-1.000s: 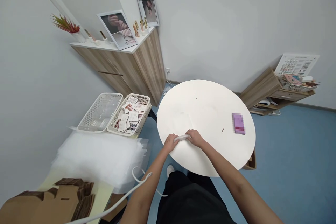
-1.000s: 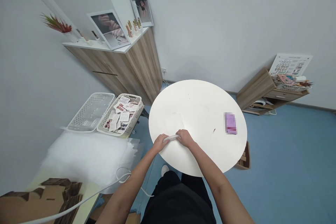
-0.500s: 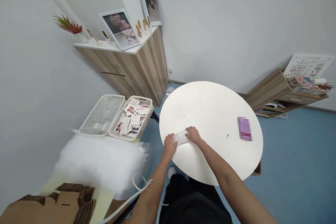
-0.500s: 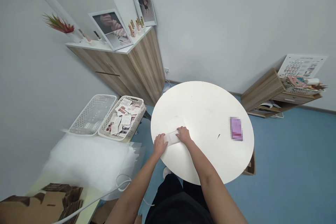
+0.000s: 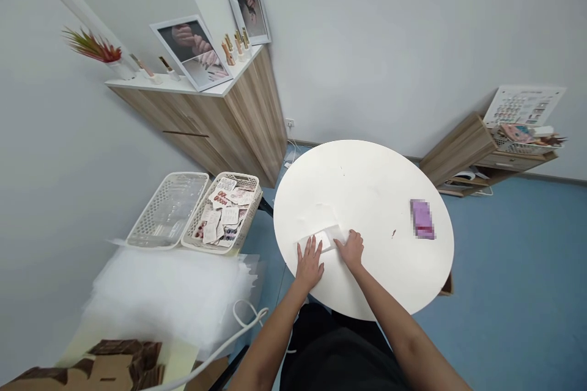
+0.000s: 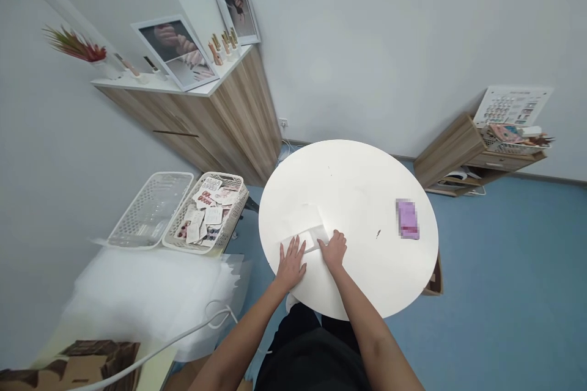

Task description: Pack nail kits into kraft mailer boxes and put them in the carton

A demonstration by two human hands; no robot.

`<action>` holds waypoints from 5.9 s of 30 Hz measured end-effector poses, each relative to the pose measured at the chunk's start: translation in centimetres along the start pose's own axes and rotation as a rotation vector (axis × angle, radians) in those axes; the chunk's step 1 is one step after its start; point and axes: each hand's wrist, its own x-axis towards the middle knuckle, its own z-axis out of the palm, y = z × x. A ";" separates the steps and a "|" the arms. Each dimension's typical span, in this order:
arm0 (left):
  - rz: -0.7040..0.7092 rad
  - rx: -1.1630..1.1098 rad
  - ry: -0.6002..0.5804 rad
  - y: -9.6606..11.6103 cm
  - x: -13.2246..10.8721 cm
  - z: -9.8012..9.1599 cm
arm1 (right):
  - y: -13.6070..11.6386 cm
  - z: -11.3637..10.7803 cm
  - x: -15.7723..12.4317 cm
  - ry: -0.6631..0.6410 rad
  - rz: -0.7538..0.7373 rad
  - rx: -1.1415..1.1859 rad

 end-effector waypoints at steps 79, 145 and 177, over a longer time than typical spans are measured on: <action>-0.005 -0.214 -0.008 0.3 -0.4 0.6 | -7.6 -5.2 0.9 -0.552 -0.383 0.434; -0.694 -0.629 0.140 -1.5 -3.8 -4.8 | -8.3 -1.7 9.0 0.110 -0.560 -0.151; -1.355 -0.130 0.090 -16.5 -48.2 -13.8 | -39.6 12.3 -36.3 -0.963 -1.965 -0.464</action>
